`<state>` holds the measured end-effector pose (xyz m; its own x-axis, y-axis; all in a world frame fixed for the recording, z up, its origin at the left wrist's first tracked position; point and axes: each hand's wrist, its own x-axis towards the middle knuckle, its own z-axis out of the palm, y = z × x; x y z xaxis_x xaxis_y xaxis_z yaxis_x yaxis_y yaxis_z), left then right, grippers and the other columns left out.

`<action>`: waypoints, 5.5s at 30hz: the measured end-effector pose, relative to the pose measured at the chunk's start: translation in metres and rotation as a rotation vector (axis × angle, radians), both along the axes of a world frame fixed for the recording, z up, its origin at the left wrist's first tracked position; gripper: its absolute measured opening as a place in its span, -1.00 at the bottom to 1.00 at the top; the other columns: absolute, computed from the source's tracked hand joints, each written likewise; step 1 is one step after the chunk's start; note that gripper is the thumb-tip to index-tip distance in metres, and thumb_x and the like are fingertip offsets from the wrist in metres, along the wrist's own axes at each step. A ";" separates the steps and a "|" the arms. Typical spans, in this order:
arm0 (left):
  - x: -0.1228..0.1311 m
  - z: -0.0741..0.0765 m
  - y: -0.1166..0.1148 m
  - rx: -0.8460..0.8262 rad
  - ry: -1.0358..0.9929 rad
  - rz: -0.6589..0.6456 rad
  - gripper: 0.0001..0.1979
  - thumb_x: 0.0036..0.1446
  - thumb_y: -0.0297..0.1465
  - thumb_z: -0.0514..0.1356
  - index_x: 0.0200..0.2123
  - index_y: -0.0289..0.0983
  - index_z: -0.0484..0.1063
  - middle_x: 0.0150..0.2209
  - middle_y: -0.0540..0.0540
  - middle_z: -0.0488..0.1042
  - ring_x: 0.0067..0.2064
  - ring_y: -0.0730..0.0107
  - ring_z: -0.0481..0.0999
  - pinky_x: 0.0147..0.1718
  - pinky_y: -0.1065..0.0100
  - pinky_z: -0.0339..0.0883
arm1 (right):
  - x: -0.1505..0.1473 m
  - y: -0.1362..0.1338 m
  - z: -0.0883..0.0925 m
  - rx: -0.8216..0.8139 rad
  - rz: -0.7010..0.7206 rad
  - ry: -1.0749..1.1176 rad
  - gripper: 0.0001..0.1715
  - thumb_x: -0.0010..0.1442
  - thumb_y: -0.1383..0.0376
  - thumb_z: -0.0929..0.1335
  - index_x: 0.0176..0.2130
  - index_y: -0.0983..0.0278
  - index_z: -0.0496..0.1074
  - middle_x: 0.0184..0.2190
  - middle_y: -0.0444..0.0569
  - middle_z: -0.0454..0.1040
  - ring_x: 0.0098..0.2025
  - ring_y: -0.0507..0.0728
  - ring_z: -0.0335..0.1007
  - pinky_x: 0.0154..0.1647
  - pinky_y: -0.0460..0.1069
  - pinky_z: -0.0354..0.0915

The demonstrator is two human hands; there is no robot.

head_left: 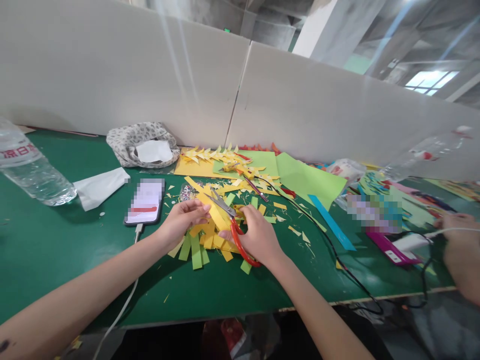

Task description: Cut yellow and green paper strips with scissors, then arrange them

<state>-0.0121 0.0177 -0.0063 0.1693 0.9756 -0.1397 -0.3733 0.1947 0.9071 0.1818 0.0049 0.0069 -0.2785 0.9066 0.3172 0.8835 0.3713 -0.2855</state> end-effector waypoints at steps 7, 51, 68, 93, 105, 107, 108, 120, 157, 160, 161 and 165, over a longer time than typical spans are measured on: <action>0.002 -0.001 -0.004 0.017 0.053 -0.143 -0.86 -0.12 -0.36 0.30 -0.47 -0.29 0.44 -0.53 0.00 0.46 -0.45 0.53 0.46 -0.39 0.51 0.35 | -0.008 -0.006 0.000 0.034 0.004 -0.071 -0.56 -0.06 -0.06 0.29 -0.41 0.25 0.20 -0.43 -0.10 0.26 -0.46 0.04 0.24 -0.53 -0.08 0.10; 0.004 -0.004 -0.004 -0.055 0.019 -0.050 -0.78 -0.15 -0.39 0.32 -0.37 -0.27 0.40 -0.39 0.01 0.49 -0.32 0.48 0.49 -0.30 0.45 0.37 | -0.010 0.000 0.000 -0.594 0.001 0.902 -0.63 -0.28 0.30 0.45 -0.46 0.26 0.23 -0.52 -0.20 0.34 -0.50 -0.01 0.25 -0.43 -0.07 0.20; 0.006 -0.005 -0.007 0.048 0.224 -0.158 -0.85 -0.14 -0.35 0.30 -0.46 -0.29 0.46 -0.48 0.01 0.49 -0.43 0.53 0.46 -0.35 0.47 0.32 | -0.013 -0.002 -0.003 -0.555 0.057 0.848 -0.70 -0.19 0.26 0.41 -0.43 0.26 0.24 -0.50 -0.18 0.34 -0.49 0.00 0.26 -0.47 -0.09 0.21; -0.001 -0.005 0.000 0.069 0.163 -0.031 -0.83 -0.16 -0.35 0.31 -0.46 -0.31 0.43 -0.49 -0.02 0.51 -0.40 0.44 0.50 -0.26 0.35 0.37 | 0.003 -0.001 0.002 -0.115 0.043 -0.022 -0.61 -0.08 0.01 0.32 -0.41 0.22 0.15 -0.42 -0.08 0.34 -0.41 0.08 0.27 -0.49 -0.07 0.07; -0.001 -0.006 0.000 0.064 0.133 -0.055 -0.87 -0.12 -0.41 0.29 -0.45 -0.31 0.44 -0.50 0.00 0.50 -0.40 0.48 0.49 -0.27 0.40 0.37 | 0.005 -0.001 0.002 -0.103 0.053 -0.039 -0.60 -0.08 0.01 0.32 -0.36 0.23 0.18 -0.38 -0.06 0.35 -0.34 0.11 0.28 -0.45 -0.05 0.10; -0.001 -0.006 0.000 0.073 0.130 -0.058 -0.87 -0.12 -0.41 0.29 -0.42 -0.31 0.46 -0.47 -0.01 0.51 -0.40 0.49 0.49 -0.27 0.41 0.37 | 0.006 0.000 0.002 -0.097 0.059 -0.055 -0.58 -0.08 0.01 0.32 -0.31 0.23 0.20 -0.36 -0.03 0.35 -0.32 0.13 0.29 -0.43 -0.04 0.11; -0.001 -0.007 0.000 0.073 0.130 -0.058 -0.87 -0.12 -0.41 0.29 -0.42 -0.31 0.46 -0.47 -0.01 0.51 -0.40 0.48 0.49 -0.27 0.40 0.37 | 0.007 0.000 0.003 -0.100 0.059 -0.065 -0.57 -0.08 0.01 0.32 -0.31 0.23 0.21 -0.36 -0.03 0.35 -0.32 0.14 0.29 -0.43 -0.04 0.11; -0.001 -0.010 0.002 0.050 0.143 -0.083 -0.87 -0.13 -0.39 0.29 -0.44 -0.29 0.47 -0.48 -0.03 0.52 -0.40 0.46 0.50 -0.25 0.38 0.37 | 0.004 -0.002 0.002 -0.103 0.057 -0.028 -0.61 -0.09 0.01 0.33 -0.43 0.22 0.16 -0.44 -0.11 0.33 -0.43 0.07 0.25 -0.49 -0.07 0.08; -0.001 -0.004 0.000 -0.031 0.166 -0.071 -0.81 -0.20 -0.34 0.34 -0.50 -0.32 0.45 -0.51 -0.03 0.52 -0.42 0.47 0.50 -0.31 0.43 0.37 | 0.008 0.000 0.006 -0.053 0.005 -0.007 -0.60 -0.02 0.01 0.28 -0.29 0.23 0.22 -0.35 -0.08 0.31 -0.41 0.06 0.29 -0.49 -0.08 0.13; -0.002 -0.005 0.001 -0.016 0.150 -0.072 -0.82 -0.18 -0.35 0.33 -0.48 -0.31 0.46 -0.50 -0.03 0.51 -0.41 0.48 0.50 -0.30 0.43 0.36 | 0.007 -0.001 0.003 -0.008 0.035 -0.098 -0.52 -0.04 -0.04 0.28 -0.26 0.25 0.21 -0.31 -0.03 0.31 -0.29 0.14 0.29 -0.43 -0.04 0.16; -0.002 -0.005 0.001 -0.013 0.142 -0.084 -0.83 -0.18 -0.36 0.33 -0.47 -0.31 0.46 -0.50 -0.03 0.51 -0.42 0.49 0.49 -0.30 0.43 0.36 | 0.007 -0.002 0.002 -0.001 0.044 -0.115 -0.51 -0.05 -0.06 0.28 -0.26 0.25 0.20 -0.31 -0.03 0.31 -0.28 0.15 0.29 -0.42 -0.03 0.16; 0.000 -0.005 -0.001 -0.010 0.142 -0.170 -0.80 -0.20 -0.39 0.34 -0.43 -0.33 0.48 -0.46 -0.05 0.52 -0.45 0.51 0.47 -0.35 0.44 0.36 | 0.004 -0.004 0.002 0.001 0.065 -0.141 -0.52 -0.05 -0.09 0.27 -0.35 0.23 0.18 -0.35 -0.05 0.29 -0.33 0.12 0.26 -0.45 -0.04 0.13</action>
<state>-0.0122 0.0171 -0.0112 0.3093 0.9331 -0.1836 -0.2032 0.2535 0.9458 0.1854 0.0009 0.0088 -0.3783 0.8850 0.2714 0.8890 0.4291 -0.1599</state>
